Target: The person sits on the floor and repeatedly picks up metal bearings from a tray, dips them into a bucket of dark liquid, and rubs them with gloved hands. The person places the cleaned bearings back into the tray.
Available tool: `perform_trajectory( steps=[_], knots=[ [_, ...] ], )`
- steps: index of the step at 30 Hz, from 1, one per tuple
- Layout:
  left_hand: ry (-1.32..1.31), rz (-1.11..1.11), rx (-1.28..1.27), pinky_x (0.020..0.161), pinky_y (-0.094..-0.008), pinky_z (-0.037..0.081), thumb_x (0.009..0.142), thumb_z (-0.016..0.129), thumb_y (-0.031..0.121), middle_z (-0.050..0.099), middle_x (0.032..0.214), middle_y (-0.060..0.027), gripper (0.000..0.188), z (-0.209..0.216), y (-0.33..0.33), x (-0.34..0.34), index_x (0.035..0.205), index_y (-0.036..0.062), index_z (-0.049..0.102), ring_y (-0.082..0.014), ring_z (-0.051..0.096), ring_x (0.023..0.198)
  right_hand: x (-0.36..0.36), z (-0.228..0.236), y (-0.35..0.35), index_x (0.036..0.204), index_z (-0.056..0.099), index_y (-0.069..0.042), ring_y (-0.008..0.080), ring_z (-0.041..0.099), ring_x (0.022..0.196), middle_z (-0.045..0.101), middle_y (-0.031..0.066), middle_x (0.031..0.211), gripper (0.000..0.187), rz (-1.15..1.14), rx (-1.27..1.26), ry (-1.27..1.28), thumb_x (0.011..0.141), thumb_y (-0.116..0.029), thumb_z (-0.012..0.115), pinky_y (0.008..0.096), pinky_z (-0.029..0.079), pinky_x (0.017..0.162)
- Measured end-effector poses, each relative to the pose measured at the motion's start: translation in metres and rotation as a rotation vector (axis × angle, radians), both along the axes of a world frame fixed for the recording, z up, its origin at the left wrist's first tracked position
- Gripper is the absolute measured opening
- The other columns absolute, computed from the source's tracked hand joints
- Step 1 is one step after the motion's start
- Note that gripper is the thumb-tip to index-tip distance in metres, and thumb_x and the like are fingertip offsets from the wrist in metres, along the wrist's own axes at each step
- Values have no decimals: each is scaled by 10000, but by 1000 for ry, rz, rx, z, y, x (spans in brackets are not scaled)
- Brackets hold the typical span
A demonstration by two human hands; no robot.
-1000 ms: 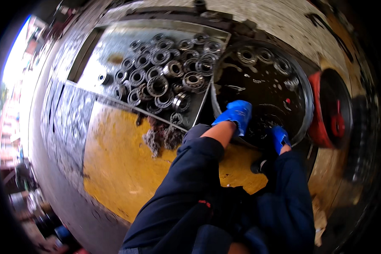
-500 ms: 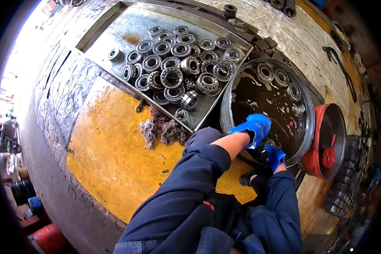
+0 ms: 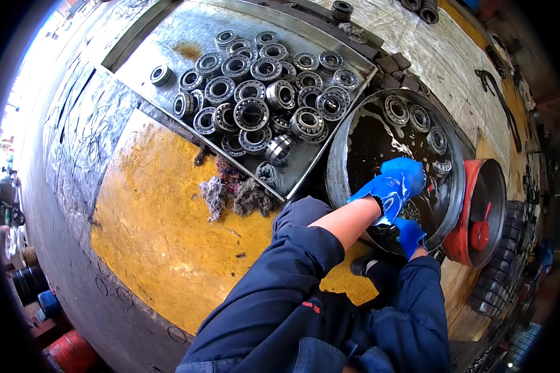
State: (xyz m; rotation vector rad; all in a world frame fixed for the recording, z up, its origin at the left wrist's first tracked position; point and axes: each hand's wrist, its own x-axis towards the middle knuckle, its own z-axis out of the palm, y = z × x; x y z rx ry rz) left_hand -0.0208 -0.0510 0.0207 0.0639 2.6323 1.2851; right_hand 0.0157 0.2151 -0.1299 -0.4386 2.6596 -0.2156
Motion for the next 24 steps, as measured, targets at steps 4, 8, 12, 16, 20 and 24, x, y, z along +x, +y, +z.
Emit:
perform_trajectory(
  steps=[4,8,12,16,20,24],
  knots=[
    [202,196,157,774,-515,556,915,593,346,716,914,-207,292,-17,-1,17,898,76,702,-427,682,875,-2,5,-17,936,748,-113,364,706,941,734,155,1011,234,204,197,-6,765,-270,722,471,558,812],
    [239,15,89,757,-488,572,918,614,288,734,937,-185,235,-1,9,9,977,84,713,-392,709,899,-12,-52,58,918,764,-142,340,729,937,754,108,1031,217,-94,-111,-124,771,-302,761,467,567,787],
    [29,-36,-194,768,-443,595,905,650,205,755,986,-145,166,-6,-21,7,1022,120,732,-345,735,947,-1,37,-51,947,767,-127,326,724,996,753,131,1038,274,7,305,-80,774,-339,769,460,571,812],
    [8,7,-104,779,-455,595,901,650,221,753,1001,-142,185,-1,-12,-5,1040,139,741,-346,732,955,-8,-13,18,964,766,-140,320,728,977,752,144,1019,282,-330,183,-158,762,-336,778,471,570,802],
    [34,41,-49,807,-470,590,891,631,235,746,1025,-161,195,2,-14,-4,1012,145,755,-365,718,968,3,29,-25,1010,744,-141,360,723,877,736,162,897,316,251,522,54,734,-290,773,483,568,756],
    [-3,-1,-64,811,-463,586,865,621,228,747,1008,-153,203,24,-13,-8,990,163,768,-363,717,960,-7,28,-11,996,740,-102,379,708,939,735,167,949,343,557,462,6,716,-297,781,487,557,783]
  ],
)
